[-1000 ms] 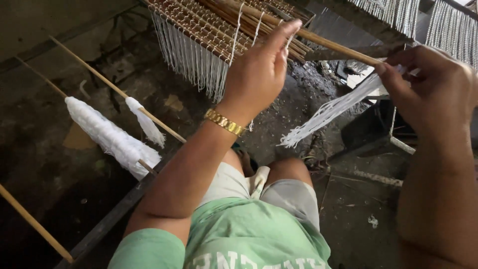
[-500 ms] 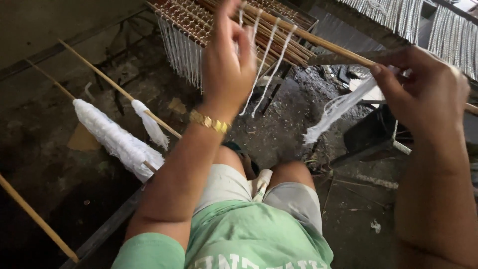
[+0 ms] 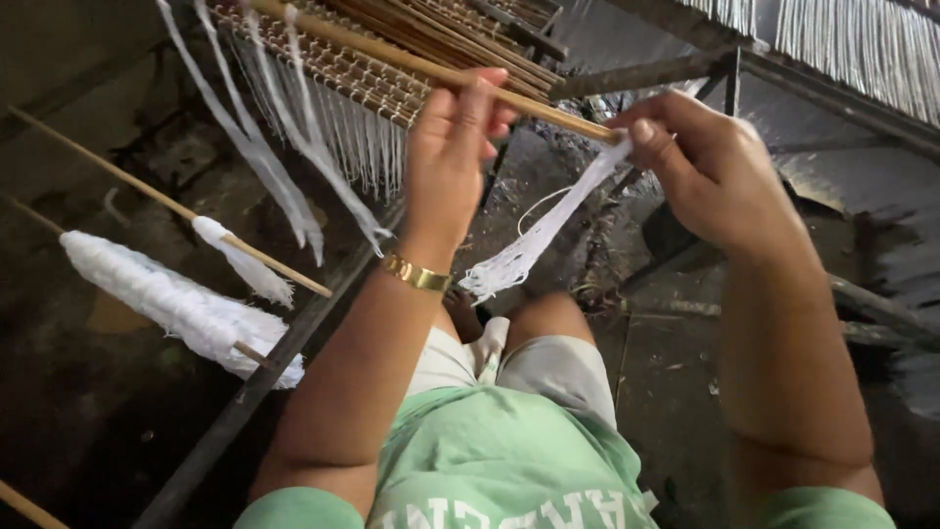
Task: Tying and sewing white trim onto a wooden rod to create a series of loops for manufacturing.
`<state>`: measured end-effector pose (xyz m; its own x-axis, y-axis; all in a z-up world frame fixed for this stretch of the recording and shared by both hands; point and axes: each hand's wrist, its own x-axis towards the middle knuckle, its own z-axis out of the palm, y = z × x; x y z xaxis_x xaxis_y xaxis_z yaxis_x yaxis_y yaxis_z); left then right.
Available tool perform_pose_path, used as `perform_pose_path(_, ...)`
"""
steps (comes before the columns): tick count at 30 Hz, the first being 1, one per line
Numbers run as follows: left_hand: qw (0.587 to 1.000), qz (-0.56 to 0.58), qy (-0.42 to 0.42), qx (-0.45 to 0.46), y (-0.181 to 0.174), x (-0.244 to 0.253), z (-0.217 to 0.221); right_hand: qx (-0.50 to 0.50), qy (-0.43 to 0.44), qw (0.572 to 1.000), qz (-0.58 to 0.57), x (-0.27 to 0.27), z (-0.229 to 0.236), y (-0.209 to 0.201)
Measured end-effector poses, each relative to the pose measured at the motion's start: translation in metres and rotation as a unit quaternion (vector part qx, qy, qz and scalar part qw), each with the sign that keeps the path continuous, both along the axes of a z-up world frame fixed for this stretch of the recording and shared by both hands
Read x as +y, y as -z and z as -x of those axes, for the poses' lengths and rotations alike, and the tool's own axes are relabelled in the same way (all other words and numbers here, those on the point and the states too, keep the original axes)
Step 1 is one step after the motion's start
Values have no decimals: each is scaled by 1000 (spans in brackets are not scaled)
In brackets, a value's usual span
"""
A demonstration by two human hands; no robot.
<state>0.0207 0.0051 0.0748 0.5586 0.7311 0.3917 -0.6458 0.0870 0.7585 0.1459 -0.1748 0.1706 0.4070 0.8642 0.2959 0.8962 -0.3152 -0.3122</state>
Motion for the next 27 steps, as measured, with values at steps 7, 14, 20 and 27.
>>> perform_pose_path(7,934,-325,-57,138,9,-22,-7,86,-51,993,-64,11,21,2)
perform_pose_path(14,980,-181,2,81,10,-11,6,30,26,996,-76,6,18,15)
perform_pose_path(20,988,-104,30,111,9,-15,8,89,17,994,-59,9,23,13)
perform_pose_path(27,989,-52,0,139,14,-28,12,96,13,992,-83,8,21,19)
